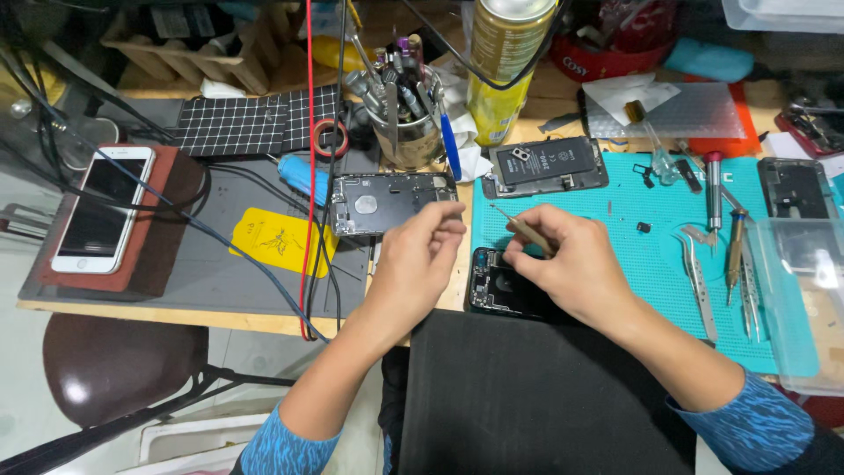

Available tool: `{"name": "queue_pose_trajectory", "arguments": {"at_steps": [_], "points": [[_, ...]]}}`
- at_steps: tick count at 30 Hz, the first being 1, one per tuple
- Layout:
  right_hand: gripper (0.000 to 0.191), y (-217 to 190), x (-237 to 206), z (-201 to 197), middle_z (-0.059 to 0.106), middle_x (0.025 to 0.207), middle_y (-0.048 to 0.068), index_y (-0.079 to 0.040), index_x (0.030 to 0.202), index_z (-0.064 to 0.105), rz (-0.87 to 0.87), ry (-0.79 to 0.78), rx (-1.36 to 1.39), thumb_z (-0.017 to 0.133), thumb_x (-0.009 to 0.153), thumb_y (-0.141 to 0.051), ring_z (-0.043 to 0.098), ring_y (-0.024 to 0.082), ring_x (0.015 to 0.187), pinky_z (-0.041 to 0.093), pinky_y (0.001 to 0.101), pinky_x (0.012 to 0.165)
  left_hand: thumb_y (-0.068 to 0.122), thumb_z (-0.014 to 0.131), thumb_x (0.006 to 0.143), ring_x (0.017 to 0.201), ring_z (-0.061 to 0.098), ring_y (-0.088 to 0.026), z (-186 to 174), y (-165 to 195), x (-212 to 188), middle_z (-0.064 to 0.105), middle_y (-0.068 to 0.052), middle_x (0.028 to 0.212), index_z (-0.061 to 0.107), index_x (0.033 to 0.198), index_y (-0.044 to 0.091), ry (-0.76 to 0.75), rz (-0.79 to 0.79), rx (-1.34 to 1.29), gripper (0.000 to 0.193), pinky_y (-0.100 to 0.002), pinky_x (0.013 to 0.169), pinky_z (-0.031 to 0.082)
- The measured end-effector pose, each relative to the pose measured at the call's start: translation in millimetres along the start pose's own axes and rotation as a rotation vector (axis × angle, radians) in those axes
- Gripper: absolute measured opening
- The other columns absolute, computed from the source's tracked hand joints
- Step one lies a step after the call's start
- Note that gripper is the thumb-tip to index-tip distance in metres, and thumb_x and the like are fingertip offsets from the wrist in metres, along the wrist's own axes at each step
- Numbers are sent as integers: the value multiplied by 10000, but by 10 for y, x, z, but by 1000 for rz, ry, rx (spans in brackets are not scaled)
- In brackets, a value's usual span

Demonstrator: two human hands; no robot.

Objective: The person disassembles a smartphone, removes internal components including the camera module, cleans the rear glass with a cloth, and reattaches the camera module. The person uses a spudger and tweezers to manipulate small parts and connectors.

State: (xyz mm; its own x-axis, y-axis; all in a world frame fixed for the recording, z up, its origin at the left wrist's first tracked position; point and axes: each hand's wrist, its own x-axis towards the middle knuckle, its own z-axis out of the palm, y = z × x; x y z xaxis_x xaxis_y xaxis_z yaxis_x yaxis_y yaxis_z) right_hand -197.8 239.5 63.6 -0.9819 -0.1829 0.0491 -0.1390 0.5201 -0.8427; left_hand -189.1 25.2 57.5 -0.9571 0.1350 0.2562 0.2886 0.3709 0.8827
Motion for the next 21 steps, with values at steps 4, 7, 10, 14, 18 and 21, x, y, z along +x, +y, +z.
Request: {"name": "queue_pose_trajectory", "arguments": {"at_steps": [4,7,10,14,18,21], "points": [[241,45,74,65,802,874,45,-22,1031,697,17,-17,-19,755,802,-72,764,111,803,579,275,735,-1,613,928,937,778,-264,58,-98,-36,768,-173,991,636,1227,-3,-52,15,63,300,-334,812,616],[245,53,100,88,799,858,36,-30,1014,693,27,-32,-12,764,784,-75,763,105,794,580,274,729,-10,608,919,925,783,-278,100,-153,-54,768,-179,972,634,1227,-1,-77,12,57,310,-341,805,620],[236,44,98,100,799,842,31,-39,1001,702,43,-48,-46,771,779,-77,755,114,762,574,282,708,-5,614,910,892,785,-268,136,-176,-61,770,-175,966,627,1235,1,-83,-27,38,325,-336,780,621],[229,23,105,107,796,835,27,-42,992,703,56,-55,-51,777,780,-84,750,116,748,571,283,698,5,650,885,850,783,-247,151,-170,-40,769,-160,955,617,1229,-6,-79,-74,17,346,-329,747,618],[220,13,122,105,796,840,29,-33,976,698,47,-58,-69,785,782,-90,747,123,751,566,289,701,1,691,871,825,776,-214,172,-152,-6,767,-148,948,613,1158,-22,-62,-53,5,299,-317,733,612],[232,12,130,122,800,844,31,-31,979,698,42,-52,-62,784,771,-90,754,129,752,570,295,711,7,713,860,780,765,-191,199,-163,18,763,-137,925,566,1174,-16,-67,-101,-25,347,-307,703,610]]}}
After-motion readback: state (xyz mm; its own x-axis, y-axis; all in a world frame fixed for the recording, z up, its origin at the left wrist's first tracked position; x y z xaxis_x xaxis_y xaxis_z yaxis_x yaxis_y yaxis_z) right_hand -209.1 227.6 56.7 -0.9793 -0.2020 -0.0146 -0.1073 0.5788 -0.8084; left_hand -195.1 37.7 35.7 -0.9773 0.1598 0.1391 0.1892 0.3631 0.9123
